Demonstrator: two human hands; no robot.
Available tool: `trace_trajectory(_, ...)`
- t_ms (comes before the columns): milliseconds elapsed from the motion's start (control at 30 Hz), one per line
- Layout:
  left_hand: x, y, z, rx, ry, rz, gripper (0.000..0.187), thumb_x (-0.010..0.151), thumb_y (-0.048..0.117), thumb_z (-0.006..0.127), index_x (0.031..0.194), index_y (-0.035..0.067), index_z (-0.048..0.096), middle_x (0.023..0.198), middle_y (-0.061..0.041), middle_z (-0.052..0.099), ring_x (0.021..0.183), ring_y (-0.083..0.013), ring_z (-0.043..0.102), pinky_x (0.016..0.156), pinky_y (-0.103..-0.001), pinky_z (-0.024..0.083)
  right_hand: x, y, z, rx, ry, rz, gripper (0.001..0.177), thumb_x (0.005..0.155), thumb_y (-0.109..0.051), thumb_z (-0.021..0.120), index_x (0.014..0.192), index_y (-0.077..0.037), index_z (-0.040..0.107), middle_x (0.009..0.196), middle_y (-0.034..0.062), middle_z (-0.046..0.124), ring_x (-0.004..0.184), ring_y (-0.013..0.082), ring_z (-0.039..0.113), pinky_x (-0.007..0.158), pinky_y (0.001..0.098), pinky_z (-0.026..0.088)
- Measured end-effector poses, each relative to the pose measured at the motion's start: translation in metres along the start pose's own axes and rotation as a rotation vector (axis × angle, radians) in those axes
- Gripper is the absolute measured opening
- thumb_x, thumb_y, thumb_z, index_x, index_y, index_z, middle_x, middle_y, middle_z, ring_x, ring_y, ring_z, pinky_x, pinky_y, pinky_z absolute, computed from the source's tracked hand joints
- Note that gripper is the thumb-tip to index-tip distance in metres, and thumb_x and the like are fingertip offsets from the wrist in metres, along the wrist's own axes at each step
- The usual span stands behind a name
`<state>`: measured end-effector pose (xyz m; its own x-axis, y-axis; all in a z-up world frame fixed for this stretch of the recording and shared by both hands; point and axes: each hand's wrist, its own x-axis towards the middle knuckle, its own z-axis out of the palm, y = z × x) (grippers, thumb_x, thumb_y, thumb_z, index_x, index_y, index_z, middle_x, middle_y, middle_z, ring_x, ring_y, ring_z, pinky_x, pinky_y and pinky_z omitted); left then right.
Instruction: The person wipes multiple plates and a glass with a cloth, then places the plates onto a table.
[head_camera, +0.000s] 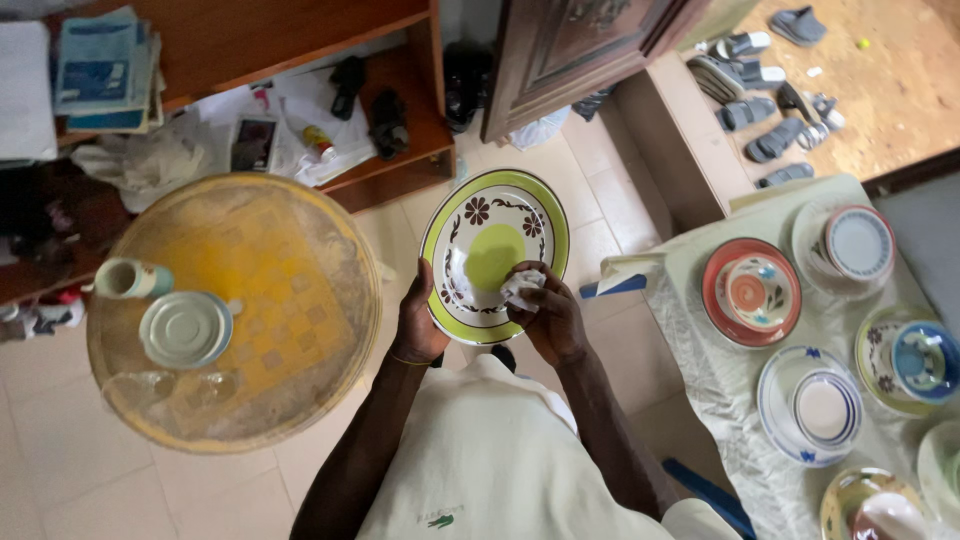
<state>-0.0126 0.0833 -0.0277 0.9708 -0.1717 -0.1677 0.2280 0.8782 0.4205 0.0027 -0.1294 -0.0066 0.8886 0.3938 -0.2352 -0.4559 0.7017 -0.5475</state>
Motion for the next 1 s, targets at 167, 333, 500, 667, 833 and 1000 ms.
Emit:
trace_trajectory(167,-0.024,0.004,0.003,-0.072,0.007,0.093,0.063,0.109,0.047,0.044,0.156,0.005,0.039,0.151,-0.012,0.053,0.137,-0.0276,0.053,0.115,-0.046,0.044,0.011,0.005,0.014,-0.08,-0.008,0.128,0.029,0.096,-0.003,0.066,0.124,0.001,0.061,0.096,0.0106,0.068,0.074,0.0132,0.059,0.059,0.0255,0.045)
trace_trajectory(333,-0.047,0.001,0.004,-0.109,0.09,0.197,0.064,0.108,0.048,0.046,0.155,0.005,0.04,0.148,-0.011,0.055,0.134,-0.0278,0.055,0.112,-0.047,0.046,0.013,0.0,0.028,-0.298,-0.107,0.117,0.033,0.093,0.001,0.066,0.125,-0.008,0.065,0.099,0.0059,0.07,0.085,0.0139,0.068,0.064,0.0262,0.051)
trace_trajectory(500,-0.074,-0.011,0.003,-0.139,0.132,0.29,0.066,0.106,0.051,0.049,0.155,0.007,0.041,0.146,-0.01,0.057,0.132,-0.0267,0.056,0.111,-0.046,0.048,0.019,0.0,0.02,-0.34,-0.151,0.198,0.025,0.097,0.002,0.067,0.12,-0.005,0.067,0.098,0.0055,0.071,0.084,0.0122,0.068,0.057,0.0224,0.047)
trace_trajectory(667,-0.105,-0.028,0.004,-0.131,0.198,0.399,0.067,0.106,0.05,0.049,0.155,0.006,0.041,0.147,-0.011,0.057,0.133,-0.0269,0.056,0.111,-0.045,0.047,0.025,0.013,0.013,-0.354,-0.216,0.286,0.017,0.097,0.0,0.067,0.113,-0.005,0.066,0.095,0.0067,0.071,0.082,0.0133,0.07,0.06,0.0245,0.054)
trace_trajectory(833,-0.126,-0.04,0.001,-0.125,0.291,0.486,0.066,0.106,0.049,0.048,0.154,0.005,0.041,0.145,-0.012,0.057,0.133,-0.0272,0.056,0.111,-0.045,0.047,0.021,0.029,0.012,-0.632,-0.255,0.202,0.014,0.099,-0.001,0.069,0.112,-0.001,0.067,0.099,0.0076,0.073,0.088,0.0134,0.071,0.076,0.0265,0.059)
trace_trajectory(1000,-0.145,-0.041,-0.006,-0.176,0.272,0.486,0.067,0.107,0.05,0.049,0.155,0.005,0.041,0.145,-0.012,0.057,0.133,-0.0269,0.055,0.112,-0.044,0.046,0.002,0.04,0.014,-0.608,-0.211,0.239,0.013,0.1,-0.004,0.066,0.113,-0.001,0.065,0.106,0.0071,0.073,0.083,0.0143,0.068,0.067,0.0273,0.054)
